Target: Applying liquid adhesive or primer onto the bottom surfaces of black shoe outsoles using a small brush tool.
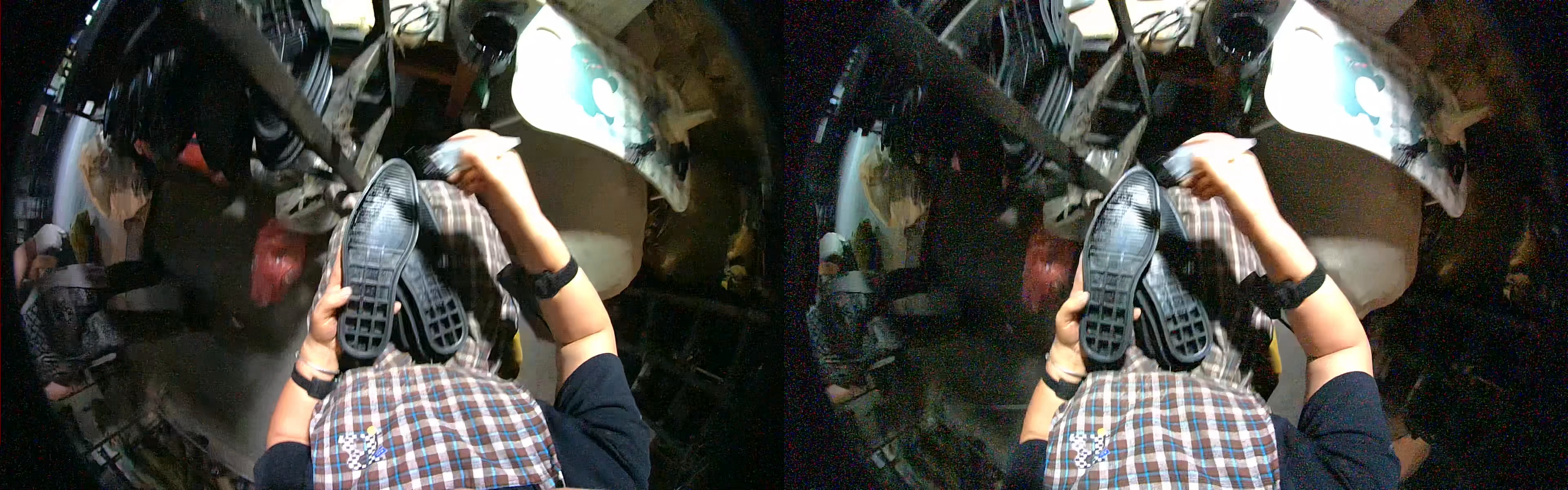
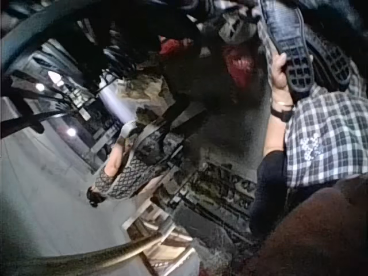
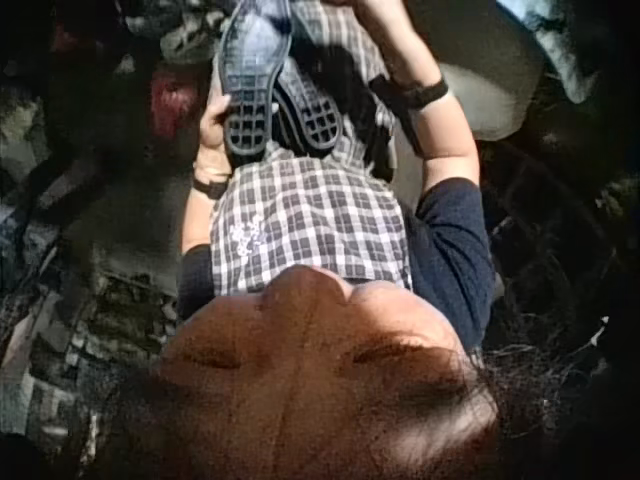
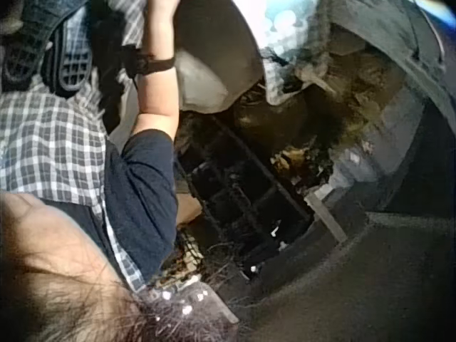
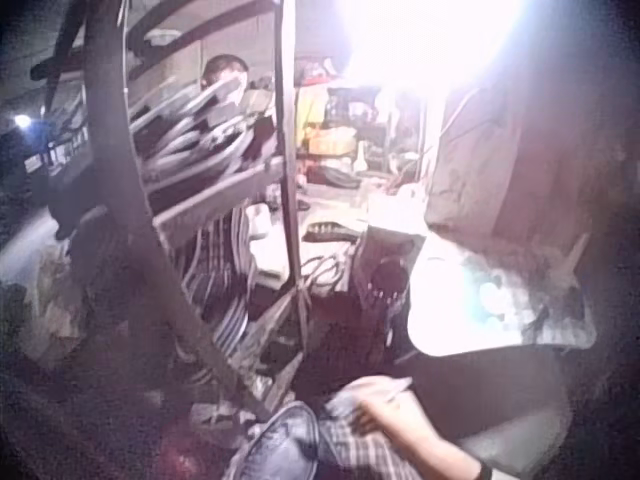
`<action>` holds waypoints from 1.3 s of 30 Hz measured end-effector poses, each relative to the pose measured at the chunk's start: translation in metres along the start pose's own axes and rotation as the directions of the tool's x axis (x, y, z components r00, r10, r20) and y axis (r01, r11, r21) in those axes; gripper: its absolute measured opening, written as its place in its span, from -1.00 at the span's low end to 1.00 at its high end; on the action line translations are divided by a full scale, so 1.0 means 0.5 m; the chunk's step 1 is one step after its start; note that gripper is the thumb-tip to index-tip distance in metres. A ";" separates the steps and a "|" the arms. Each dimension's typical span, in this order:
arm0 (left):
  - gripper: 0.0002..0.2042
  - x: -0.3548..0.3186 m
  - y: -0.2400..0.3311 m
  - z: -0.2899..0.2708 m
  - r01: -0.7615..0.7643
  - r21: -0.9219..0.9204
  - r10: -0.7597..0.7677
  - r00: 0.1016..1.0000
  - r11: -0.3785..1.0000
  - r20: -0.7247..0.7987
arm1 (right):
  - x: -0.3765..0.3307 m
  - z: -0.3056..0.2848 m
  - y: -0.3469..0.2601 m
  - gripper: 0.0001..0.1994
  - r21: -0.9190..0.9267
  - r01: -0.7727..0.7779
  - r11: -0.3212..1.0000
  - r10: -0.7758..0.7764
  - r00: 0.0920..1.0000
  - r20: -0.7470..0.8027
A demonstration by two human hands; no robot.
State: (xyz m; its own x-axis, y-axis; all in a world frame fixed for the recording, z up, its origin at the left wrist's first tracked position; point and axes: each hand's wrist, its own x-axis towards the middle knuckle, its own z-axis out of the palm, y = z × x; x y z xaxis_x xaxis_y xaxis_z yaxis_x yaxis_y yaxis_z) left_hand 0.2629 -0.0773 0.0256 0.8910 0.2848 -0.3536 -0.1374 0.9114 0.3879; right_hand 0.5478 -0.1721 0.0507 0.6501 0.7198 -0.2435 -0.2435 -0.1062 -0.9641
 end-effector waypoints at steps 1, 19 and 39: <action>-0.28 0.003 -0.006 -0.009 -0.016 -0.097 0.018 0.999 0.995 0.028 | 0.027 -0.042 -0.020 -0.70 -0.008 0.117 0.993 -0.117 0.991 -0.071; -0.39 0.040 0.012 0.044 0.099 -0.329 -0.082 0.994 0.939 0.066 | 0.272 -0.276 -0.075 -0.76 -0.275 0.262 0.925 -0.305 0.944 -0.125; -0.37 0.050 -0.006 0.049 -0.037 -0.082 0.049 0.987 0.996 0.153 | -0.093 0.115 -0.010 -0.81 0.097 0.222 0.970 -0.227 0.972 0.052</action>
State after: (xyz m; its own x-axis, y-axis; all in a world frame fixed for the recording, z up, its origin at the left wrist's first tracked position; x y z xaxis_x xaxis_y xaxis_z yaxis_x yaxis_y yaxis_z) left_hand 0.2960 -0.0803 0.0363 0.9390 0.2800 -0.1997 -0.2047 0.9216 0.3299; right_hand 0.4776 -0.1655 0.0727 0.6499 0.7599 -0.0120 -0.1620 0.1231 -0.9791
